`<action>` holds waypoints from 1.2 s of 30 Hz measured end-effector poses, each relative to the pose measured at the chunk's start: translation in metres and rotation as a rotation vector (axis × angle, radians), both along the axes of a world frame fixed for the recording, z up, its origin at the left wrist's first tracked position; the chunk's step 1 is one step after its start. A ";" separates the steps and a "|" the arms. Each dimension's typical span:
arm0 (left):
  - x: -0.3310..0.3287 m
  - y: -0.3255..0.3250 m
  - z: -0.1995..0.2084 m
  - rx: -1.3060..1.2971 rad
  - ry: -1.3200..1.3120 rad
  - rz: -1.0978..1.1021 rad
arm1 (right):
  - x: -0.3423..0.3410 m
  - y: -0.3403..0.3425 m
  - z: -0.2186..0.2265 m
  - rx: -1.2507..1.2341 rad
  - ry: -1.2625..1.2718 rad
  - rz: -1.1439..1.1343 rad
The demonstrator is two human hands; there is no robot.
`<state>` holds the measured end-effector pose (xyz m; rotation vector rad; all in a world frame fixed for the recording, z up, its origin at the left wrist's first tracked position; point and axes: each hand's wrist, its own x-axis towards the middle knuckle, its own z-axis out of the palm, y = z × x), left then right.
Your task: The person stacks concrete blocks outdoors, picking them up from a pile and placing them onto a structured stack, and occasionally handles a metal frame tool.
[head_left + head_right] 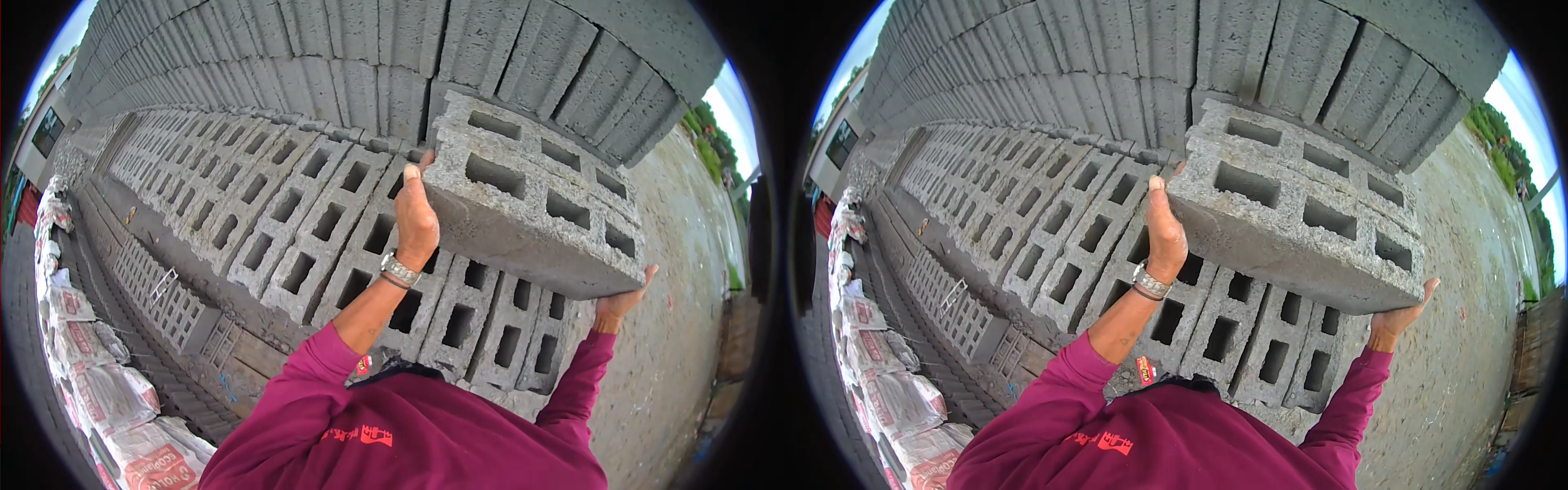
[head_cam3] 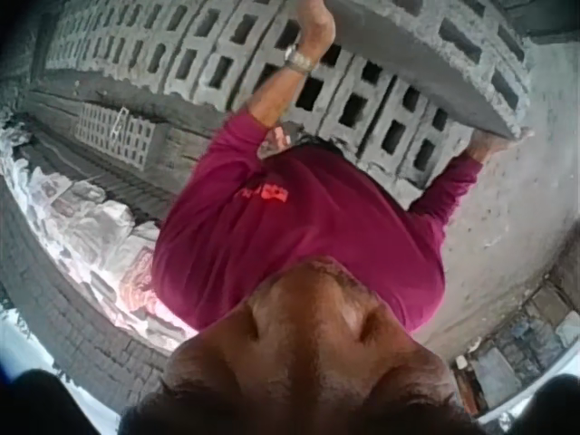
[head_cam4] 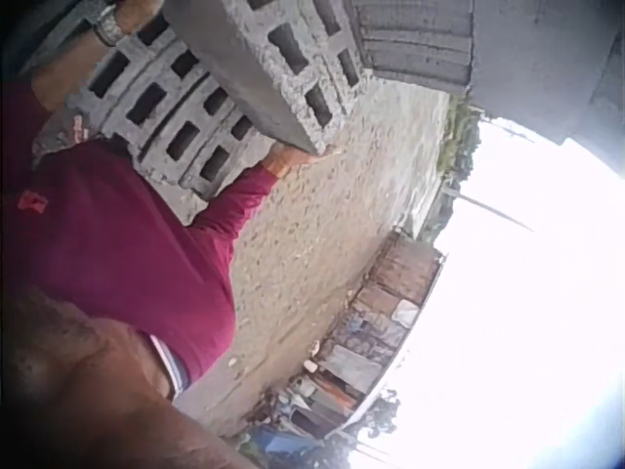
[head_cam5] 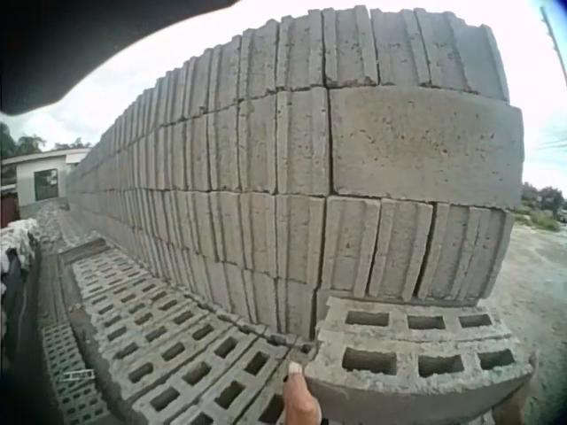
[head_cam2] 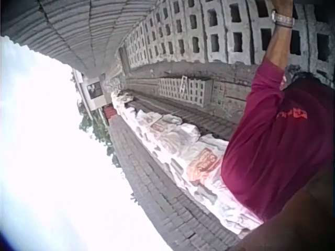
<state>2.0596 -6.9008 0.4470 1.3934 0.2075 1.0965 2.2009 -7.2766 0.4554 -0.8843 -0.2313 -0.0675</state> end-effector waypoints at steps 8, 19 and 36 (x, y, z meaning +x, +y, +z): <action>0.006 -0.010 0.015 -0.107 0.075 0.309 | -0.020 0.017 0.012 0.014 0.039 -0.101; -0.030 0.035 0.007 0.100 0.229 -0.091 | 0.002 0.013 -0.011 -0.211 -0.038 -0.490; -0.779 0.143 -0.324 -1.040 0.692 0.878 | -0.456 0.439 0.029 -0.711 -0.552 0.248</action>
